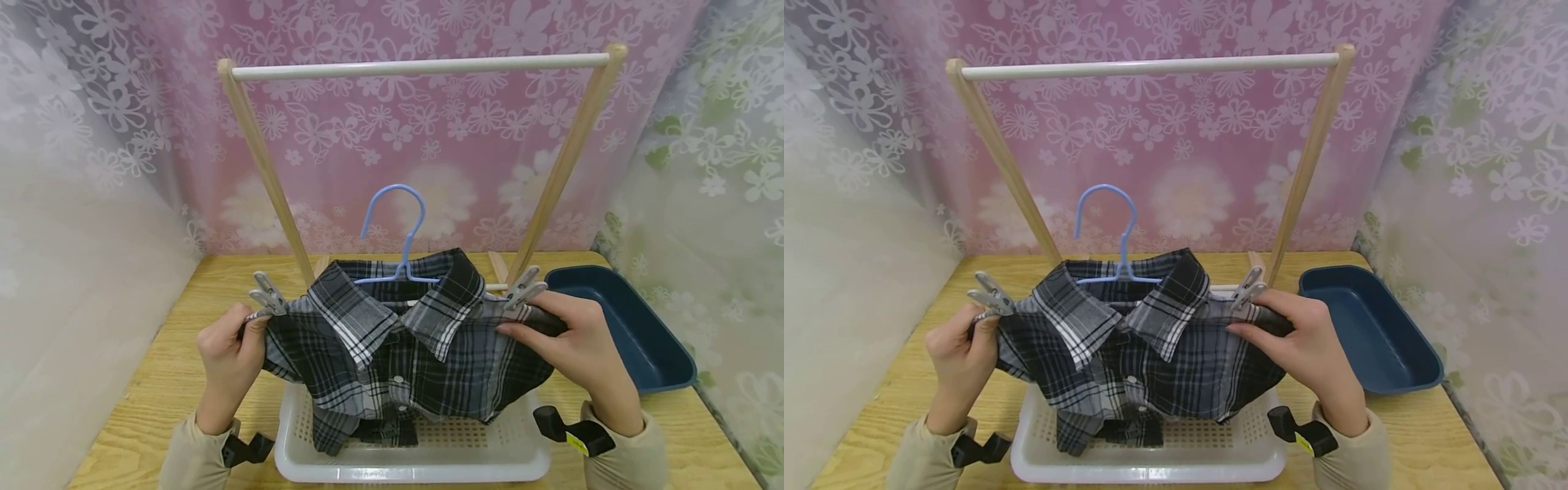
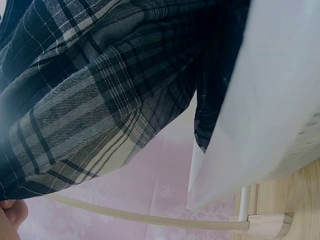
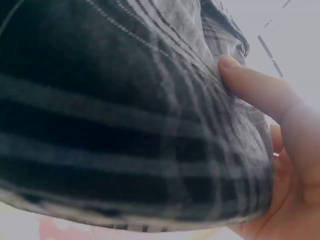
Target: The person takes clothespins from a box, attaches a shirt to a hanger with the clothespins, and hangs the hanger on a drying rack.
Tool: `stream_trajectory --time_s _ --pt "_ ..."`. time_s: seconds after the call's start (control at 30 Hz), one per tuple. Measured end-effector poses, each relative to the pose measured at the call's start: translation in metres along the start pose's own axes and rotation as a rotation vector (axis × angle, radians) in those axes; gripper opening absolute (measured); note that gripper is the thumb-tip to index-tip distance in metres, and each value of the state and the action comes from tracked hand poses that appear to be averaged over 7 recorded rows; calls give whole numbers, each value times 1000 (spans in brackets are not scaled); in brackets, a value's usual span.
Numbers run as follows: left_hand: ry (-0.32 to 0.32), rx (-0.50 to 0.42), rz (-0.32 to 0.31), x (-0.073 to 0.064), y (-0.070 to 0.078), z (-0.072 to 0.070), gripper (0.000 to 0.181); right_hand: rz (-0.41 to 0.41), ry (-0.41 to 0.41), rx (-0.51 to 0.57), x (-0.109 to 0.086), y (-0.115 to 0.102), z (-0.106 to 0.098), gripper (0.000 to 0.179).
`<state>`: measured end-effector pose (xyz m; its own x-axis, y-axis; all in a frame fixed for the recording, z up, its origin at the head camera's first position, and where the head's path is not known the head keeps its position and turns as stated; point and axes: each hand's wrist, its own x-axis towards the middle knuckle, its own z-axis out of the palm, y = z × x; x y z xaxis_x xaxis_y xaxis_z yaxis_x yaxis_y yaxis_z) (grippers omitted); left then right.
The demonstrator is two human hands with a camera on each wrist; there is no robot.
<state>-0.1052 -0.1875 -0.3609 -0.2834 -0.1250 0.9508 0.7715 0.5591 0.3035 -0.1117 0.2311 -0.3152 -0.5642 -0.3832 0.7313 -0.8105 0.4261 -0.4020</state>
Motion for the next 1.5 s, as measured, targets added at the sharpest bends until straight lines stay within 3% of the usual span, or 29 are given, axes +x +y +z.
stream_trajectory --time_s 0.3,0.53,0.73,1.1,1.5 --pt "4 -6 4 0 1 0 57 -31 44 35 -4 6 2 7" --pt "-8 -14 10 2 2 0 56 -51 119 74 -3 6 4 34" --pt "-27 -3 15 1 -1 -2 56 -54 141 118 -3 7 7 35" --pt "-115 42 -29 -4 -11 -11 56 -56 278 135 -6 9 11 37" --pt "-214 -59 -81 -7 -13 -12 45 9 384 209 -8 23 9 24"
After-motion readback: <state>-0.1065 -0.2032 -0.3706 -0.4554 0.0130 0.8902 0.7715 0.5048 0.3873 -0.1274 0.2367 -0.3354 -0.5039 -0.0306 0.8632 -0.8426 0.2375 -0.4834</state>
